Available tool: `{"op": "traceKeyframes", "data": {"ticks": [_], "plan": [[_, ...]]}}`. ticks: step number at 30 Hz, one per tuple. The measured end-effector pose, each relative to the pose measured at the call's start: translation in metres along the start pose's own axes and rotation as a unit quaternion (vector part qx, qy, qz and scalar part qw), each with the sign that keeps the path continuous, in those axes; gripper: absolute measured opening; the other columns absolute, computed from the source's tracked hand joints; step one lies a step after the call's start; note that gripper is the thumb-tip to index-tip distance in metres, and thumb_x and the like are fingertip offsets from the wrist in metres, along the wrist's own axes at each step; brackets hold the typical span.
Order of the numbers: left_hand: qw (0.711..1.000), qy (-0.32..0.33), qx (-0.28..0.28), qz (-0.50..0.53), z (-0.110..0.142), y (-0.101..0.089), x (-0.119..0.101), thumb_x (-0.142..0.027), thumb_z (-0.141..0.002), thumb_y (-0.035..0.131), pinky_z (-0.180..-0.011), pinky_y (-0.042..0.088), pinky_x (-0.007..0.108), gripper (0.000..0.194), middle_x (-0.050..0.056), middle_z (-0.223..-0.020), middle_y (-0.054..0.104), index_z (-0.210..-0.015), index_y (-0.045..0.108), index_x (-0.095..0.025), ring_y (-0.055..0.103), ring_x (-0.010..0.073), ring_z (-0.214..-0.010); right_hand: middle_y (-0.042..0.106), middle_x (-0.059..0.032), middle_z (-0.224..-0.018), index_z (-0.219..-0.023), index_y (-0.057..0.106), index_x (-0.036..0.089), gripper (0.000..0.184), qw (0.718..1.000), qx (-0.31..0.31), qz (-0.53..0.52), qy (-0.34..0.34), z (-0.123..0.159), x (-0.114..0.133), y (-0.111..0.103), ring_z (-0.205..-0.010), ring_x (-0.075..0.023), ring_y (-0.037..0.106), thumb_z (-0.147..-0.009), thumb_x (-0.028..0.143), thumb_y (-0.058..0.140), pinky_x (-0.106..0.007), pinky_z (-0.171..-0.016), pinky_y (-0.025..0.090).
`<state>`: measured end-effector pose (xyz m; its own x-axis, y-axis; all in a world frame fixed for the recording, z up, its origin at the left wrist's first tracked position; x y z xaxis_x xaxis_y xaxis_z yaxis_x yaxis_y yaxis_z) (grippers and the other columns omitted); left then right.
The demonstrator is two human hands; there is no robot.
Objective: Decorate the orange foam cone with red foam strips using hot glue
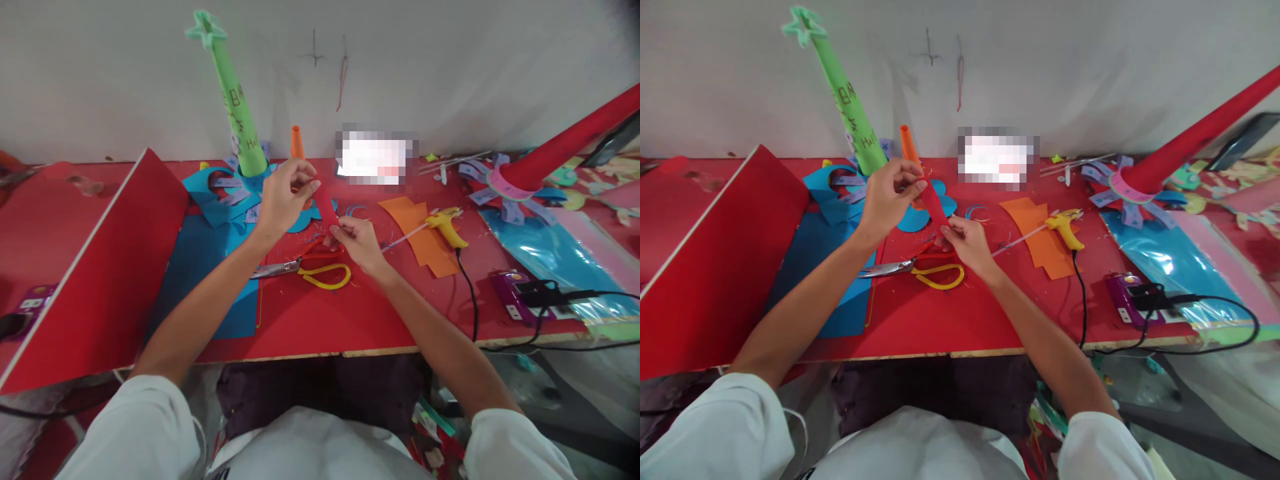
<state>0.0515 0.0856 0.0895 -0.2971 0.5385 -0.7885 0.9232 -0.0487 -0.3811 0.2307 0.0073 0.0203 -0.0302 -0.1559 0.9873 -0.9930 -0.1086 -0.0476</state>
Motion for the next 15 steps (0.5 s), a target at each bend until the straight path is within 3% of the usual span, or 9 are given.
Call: {"op": "traceKeyframes", "data": {"ticks": [4, 8, 15], "plan": [[0.99, -0.071, -0.036, 0.113, 0.009, 0.022, 0.007, -0.035, -0.101, 0.073, -0.07, 0.054, 0.025, 0.017, -0.001, -0.082, 0.062, -0.108, 0.063, -0.024, 0.062, 0.0123, -0.074, 0.071, -0.0018, -0.07, -0.079, 0.064, 0.024, 0.047, 0.999, -0.02, -0.047, 0.015, 0.005, 0.0, 0.011, -0.063, -0.0175, 0.068, -0.087, 0.068, 0.075, -0.035, -0.065, 0.063], [0.98, -0.115, -0.04, 0.157, 0.021, 0.041, 0.008, -0.039, -0.106, 0.066, -0.069, 0.05, 0.025, 0.025, -0.002, -0.081, 0.054, -0.09, 0.055, -0.023, 0.055, 0.0115, -0.073, 0.067, -0.0007, -0.07, -0.08, 0.063, 0.024, 0.048, 0.998, -0.041, -0.051, 0.01, 0.008, 0.001, 0.015, -0.064, -0.0179, 0.068, -0.088, 0.07, 0.074, -0.036, -0.069, 0.065], [0.998, -0.036, -0.043, 0.016, 0.041, 0.054, -0.001, -0.049, -0.11, 0.051, -0.063, 0.036, 0.031, 0.045, -0.004, -0.071, 0.037, -0.078, 0.032, -0.025, 0.04, 0.0137, -0.065, 0.066, -0.0011, -0.073, -0.078, 0.057, 0.026, 0.05, 0.997, -0.067, -0.041, -0.015, 0.011, 0.004, 0.018, -0.067, -0.0205, 0.067, -0.091, 0.073, 0.07, -0.04, -0.071, 0.063]]}}
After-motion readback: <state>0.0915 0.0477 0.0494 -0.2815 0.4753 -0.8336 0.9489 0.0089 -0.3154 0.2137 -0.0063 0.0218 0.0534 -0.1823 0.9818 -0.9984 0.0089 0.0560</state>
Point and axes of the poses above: each hand's wrist, its own z-axis away from the middle knuckle, its own y-axis out of the palm, x = y × z, the point moved 2 cm from there along -z, towards the middle knuckle
